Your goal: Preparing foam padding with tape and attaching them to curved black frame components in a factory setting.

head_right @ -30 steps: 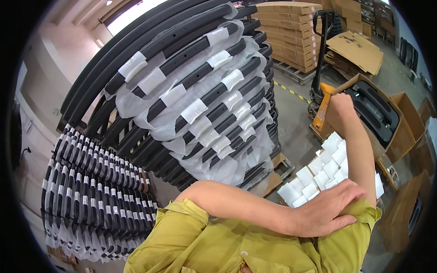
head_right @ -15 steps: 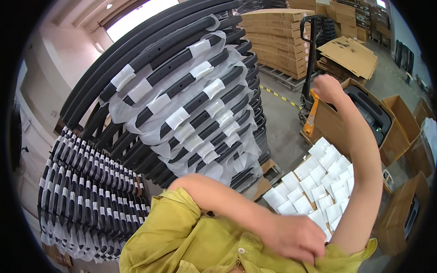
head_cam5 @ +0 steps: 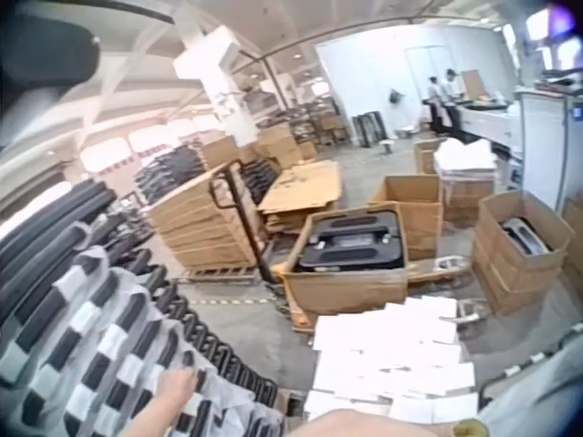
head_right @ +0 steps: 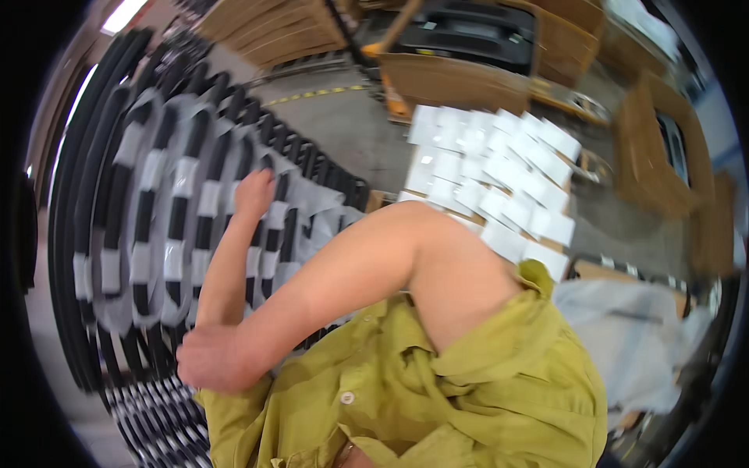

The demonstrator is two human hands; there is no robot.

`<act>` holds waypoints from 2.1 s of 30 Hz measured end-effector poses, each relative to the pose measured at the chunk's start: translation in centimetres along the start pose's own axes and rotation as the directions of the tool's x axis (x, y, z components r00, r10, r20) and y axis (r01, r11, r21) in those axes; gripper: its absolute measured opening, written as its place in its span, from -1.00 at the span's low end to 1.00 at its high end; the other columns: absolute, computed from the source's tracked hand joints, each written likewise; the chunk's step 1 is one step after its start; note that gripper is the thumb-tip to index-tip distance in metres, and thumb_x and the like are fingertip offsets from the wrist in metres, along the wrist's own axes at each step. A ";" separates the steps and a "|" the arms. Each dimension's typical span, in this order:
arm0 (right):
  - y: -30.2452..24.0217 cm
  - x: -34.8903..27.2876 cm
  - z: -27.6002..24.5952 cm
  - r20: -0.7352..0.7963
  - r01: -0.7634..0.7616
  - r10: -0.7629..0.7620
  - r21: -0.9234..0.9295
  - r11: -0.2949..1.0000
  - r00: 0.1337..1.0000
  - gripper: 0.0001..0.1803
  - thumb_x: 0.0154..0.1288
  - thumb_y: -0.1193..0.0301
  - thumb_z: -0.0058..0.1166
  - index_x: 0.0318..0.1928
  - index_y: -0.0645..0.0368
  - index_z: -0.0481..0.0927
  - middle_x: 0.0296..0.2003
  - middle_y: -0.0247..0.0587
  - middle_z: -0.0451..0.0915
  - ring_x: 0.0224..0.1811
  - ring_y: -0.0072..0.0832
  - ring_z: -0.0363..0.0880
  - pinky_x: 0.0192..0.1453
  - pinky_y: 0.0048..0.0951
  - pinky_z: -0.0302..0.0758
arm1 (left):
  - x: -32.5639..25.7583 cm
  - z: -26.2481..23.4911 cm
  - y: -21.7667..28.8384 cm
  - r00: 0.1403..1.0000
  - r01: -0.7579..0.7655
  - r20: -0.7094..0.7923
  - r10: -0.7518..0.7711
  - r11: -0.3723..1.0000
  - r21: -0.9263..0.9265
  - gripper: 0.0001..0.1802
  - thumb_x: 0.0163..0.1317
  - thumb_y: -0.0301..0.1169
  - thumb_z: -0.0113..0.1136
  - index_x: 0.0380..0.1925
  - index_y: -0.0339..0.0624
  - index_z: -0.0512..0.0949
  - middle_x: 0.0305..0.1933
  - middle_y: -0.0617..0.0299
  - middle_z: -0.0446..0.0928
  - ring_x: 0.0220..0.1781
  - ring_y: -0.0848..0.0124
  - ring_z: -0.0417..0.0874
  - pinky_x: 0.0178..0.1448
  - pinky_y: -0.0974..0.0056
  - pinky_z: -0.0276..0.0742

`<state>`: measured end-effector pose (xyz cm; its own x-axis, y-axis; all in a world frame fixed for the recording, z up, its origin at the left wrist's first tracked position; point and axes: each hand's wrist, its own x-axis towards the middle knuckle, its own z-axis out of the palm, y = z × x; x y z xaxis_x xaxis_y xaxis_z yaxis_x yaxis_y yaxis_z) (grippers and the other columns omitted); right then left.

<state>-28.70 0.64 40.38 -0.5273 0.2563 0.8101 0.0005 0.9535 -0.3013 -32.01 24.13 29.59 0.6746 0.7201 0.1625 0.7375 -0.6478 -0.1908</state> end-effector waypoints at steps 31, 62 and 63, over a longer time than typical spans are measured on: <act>-14.0 -41.2 7.5 -0.322 -0.823 0.757 0.205 -0.530 -0.568 -0.77 0.05 0.26 0.08 -0.41 0.17 0.55 -0.50 -0.11 0.55 -0.40 -0.25 0.53 -0.33 -0.32 0.43 | -25.3 26.6 11.5 0.425 0.336 0.723 0.544 0.647 -0.684 -0.75 0.02 -0.30 0.15 -0.33 -0.20 0.57 -0.42 0.10 0.58 -0.38 0.30 0.60 -0.26 0.29 0.48; -20.1 -43.0 9.6 -0.325 -0.694 0.614 0.383 -0.610 -0.719 -0.76 0.08 0.32 0.06 -0.37 0.26 0.55 -0.57 -0.11 0.53 -0.53 -0.43 0.48 -0.40 -0.41 0.39 | -22.5 28.2 16.0 0.280 0.789 0.899 0.336 0.453 -0.415 -0.88 0.09 -0.45 0.05 -0.43 -0.26 0.52 -0.54 0.26 0.51 -0.56 0.53 0.49 -0.44 0.45 0.44; -19.9 -43.0 9.4 -0.293 -0.675 0.612 0.403 -0.617 -0.735 -0.76 0.08 0.32 0.06 -0.37 0.27 0.55 -0.58 -0.14 0.52 -0.54 -0.46 0.46 -0.40 -0.43 0.39 | -23.1 28.8 15.8 0.264 0.818 0.910 0.320 0.426 -0.387 -0.90 0.09 -0.45 0.04 -0.45 -0.23 0.52 -0.55 0.28 0.50 -0.58 0.53 0.49 -0.46 0.44 0.43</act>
<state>-14.02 -30.87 6.87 0.6369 0.4416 -0.6319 0.0131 -0.8257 -0.5639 -36.89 4.39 -5.04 0.3847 0.2087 -0.8991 0.8783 0.2167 0.4261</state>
